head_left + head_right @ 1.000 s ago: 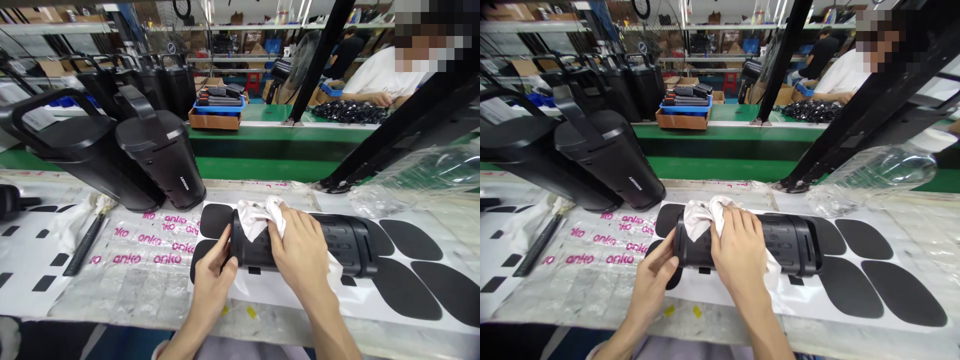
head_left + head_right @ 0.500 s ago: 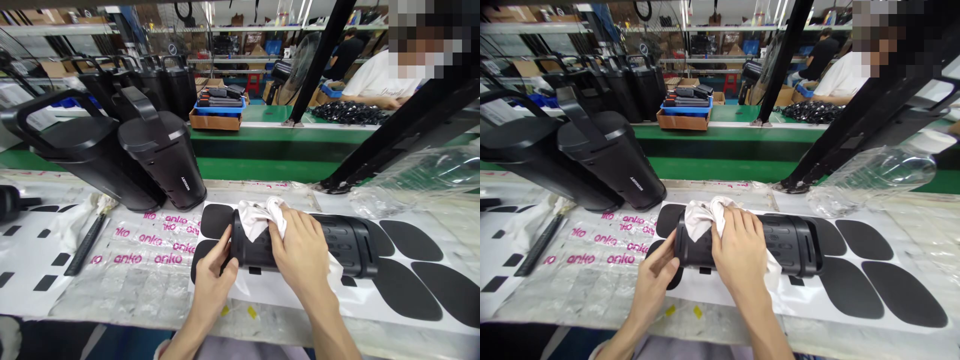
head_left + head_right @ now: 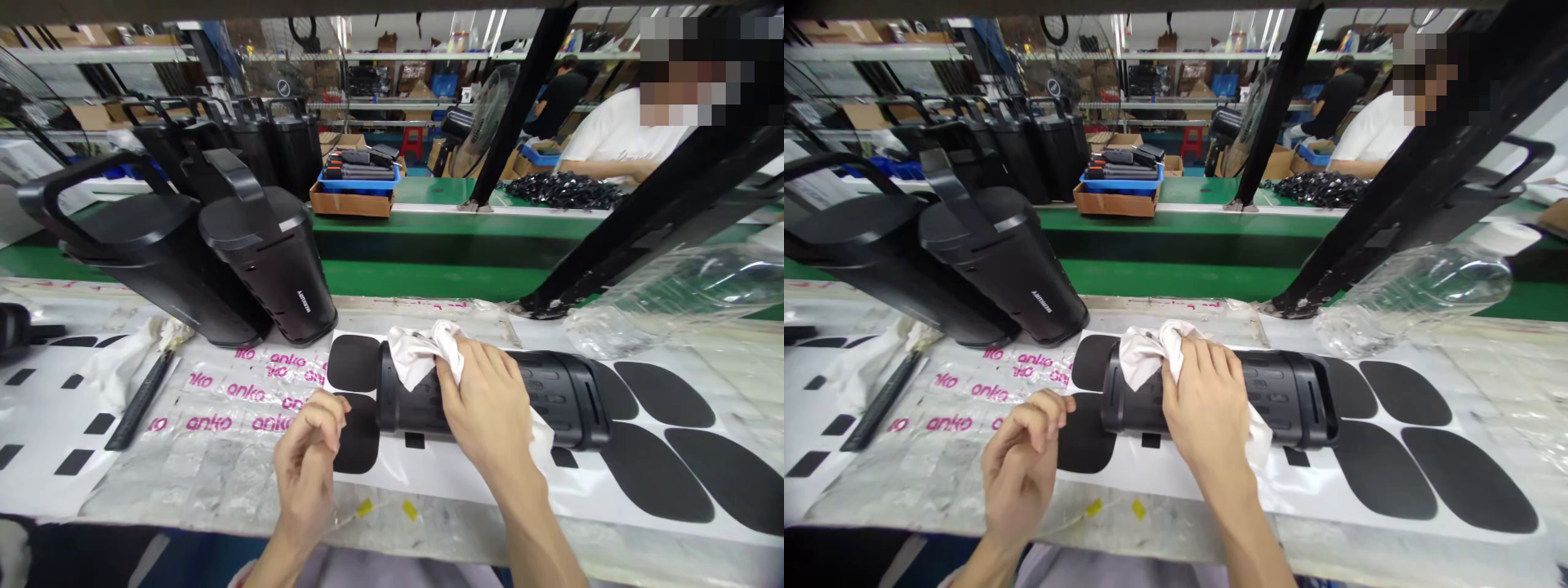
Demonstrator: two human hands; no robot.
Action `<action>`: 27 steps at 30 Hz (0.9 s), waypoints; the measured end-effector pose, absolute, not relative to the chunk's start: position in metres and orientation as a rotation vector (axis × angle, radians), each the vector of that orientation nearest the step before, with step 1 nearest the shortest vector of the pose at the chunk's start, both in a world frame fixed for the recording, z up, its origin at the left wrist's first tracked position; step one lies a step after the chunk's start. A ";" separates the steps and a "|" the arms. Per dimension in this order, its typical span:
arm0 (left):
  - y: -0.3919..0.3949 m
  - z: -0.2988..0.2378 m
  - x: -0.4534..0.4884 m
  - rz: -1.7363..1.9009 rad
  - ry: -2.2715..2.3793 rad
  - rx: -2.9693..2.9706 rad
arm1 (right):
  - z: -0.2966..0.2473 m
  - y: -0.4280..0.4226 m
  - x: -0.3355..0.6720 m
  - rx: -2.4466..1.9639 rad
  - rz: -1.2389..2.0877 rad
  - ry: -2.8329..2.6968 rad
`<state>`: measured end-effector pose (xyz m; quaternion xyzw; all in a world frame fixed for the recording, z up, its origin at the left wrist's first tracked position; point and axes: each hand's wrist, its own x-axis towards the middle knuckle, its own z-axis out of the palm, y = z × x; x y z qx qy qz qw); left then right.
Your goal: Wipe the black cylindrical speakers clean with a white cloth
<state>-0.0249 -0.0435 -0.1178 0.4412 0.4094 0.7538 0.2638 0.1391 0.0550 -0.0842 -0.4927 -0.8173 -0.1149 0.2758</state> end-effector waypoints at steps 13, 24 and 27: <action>-0.047 -0.128 -0.027 1.935 1.067 1.134 | -0.085 0.056 0.138 -1.332 -0.319 -2.196; -0.021 -0.127 -0.018 1.460 1.322 1.179 | -0.085 0.056 0.138 -1.317 -0.318 -2.187; -0.018 -0.130 -0.022 1.381 1.333 1.156 | -0.085 0.056 0.137 -1.320 -0.312 -2.191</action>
